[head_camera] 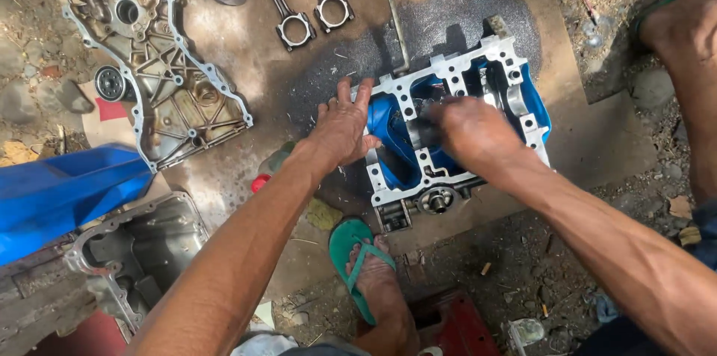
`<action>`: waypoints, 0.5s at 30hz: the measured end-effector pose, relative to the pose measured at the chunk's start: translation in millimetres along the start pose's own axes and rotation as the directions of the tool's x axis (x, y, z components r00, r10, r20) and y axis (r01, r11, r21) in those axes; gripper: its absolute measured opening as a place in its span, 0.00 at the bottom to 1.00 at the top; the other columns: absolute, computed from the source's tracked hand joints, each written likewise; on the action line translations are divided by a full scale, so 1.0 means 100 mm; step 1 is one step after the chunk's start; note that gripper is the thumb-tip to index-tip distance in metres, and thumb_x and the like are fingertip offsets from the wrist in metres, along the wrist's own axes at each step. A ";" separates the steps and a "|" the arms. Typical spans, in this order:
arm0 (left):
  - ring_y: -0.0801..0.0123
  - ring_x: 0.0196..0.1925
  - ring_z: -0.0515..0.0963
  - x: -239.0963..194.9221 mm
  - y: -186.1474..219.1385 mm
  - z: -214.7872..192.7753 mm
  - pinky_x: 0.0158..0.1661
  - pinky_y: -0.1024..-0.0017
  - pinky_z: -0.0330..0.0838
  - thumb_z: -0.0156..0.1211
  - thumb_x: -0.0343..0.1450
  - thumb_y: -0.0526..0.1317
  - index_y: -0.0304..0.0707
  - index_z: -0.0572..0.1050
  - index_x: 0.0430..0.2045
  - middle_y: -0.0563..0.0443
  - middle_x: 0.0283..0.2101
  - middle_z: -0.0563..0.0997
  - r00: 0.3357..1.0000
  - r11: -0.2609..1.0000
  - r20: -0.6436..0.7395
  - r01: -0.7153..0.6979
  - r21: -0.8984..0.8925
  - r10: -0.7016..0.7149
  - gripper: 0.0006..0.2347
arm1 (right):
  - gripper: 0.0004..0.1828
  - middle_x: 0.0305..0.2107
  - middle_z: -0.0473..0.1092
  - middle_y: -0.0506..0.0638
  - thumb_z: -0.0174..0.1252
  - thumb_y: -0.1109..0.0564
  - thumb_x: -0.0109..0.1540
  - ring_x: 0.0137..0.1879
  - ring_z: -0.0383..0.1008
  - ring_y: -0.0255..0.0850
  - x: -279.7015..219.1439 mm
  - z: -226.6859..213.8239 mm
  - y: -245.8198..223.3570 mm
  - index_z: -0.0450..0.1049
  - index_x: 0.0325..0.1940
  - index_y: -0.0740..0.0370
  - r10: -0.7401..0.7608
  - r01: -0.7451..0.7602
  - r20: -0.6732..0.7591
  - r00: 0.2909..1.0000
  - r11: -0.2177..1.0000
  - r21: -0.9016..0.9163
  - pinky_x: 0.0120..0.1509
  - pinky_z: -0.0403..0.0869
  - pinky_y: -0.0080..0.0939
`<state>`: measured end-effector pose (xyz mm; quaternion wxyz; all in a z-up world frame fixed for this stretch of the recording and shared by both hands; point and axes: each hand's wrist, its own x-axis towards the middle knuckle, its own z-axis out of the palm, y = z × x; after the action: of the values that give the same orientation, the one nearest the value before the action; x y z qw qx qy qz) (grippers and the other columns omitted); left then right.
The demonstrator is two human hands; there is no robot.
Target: The person scrubs the inside of a disassembled engine block with a brush and liquid, then pours a clear liquid from a bottle into the block and continues scrubbing. The person then lifts the engine block to inspect it.
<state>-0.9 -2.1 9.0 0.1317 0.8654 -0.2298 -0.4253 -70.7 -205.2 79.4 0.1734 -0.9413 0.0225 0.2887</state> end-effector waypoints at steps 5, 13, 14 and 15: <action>0.23 0.64 0.64 -0.01 -0.01 -0.13 0.61 0.23 0.50 0.79 0.59 0.45 0.47 0.49 0.71 0.27 0.69 0.53 1.000 1.000 -0.004 -0.001 -0.013 0.001 0.47 | 0.04 0.26 0.77 0.59 0.65 0.60 0.60 0.30 0.77 0.52 -0.14 -0.13 0.57 0.79 0.38 0.62 0.214 -0.158 -0.190 0.958 0.950 0.271 0.31 0.76 0.48; 0.33 0.66 0.68 -0.14 -0.13 -0.26 0.62 0.30 0.58 0.80 0.57 0.53 0.44 0.54 0.72 0.36 0.66 0.64 0.996 0.998 -0.078 -0.054 -0.038 0.051 0.49 | 0.14 0.25 0.76 0.60 0.71 0.62 0.58 0.36 0.80 0.57 -0.02 0.30 0.17 0.80 0.48 0.60 0.197 0.089 -0.463 0.864 0.846 0.526 0.36 0.76 0.51; 0.35 0.65 0.69 -0.17 -0.13 -0.26 0.62 0.30 0.58 0.79 0.58 0.51 0.42 0.57 0.70 0.36 0.64 0.67 0.992 0.996 -0.107 -0.069 -0.052 0.063 0.46 | 0.11 0.25 0.76 0.61 0.70 0.62 0.60 0.35 0.79 0.61 0.01 0.30 0.08 0.79 0.46 0.62 0.157 0.133 -0.499 0.852 0.858 0.496 0.34 0.74 0.54; 0.37 0.65 0.70 -0.19 -0.12 -0.25 0.62 0.30 0.58 0.79 0.60 0.48 0.40 0.60 0.69 0.37 0.63 0.69 0.988 0.994 -0.135 -0.085 -0.066 0.076 0.42 | 0.09 0.24 0.75 0.63 0.68 0.62 0.62 0.35 0.78 0.65 0.03 0.30 0.00 0.77 0.45 0.65 0.116 0.175 -0.533 0.838 0.868 0.465 0.32 0.72 0.58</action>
<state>12.4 19.2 32.1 0.1948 0.8764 -0.2398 -0.3694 -83.8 -194.5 54.6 0.3997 -0.9075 0.1290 -0.0095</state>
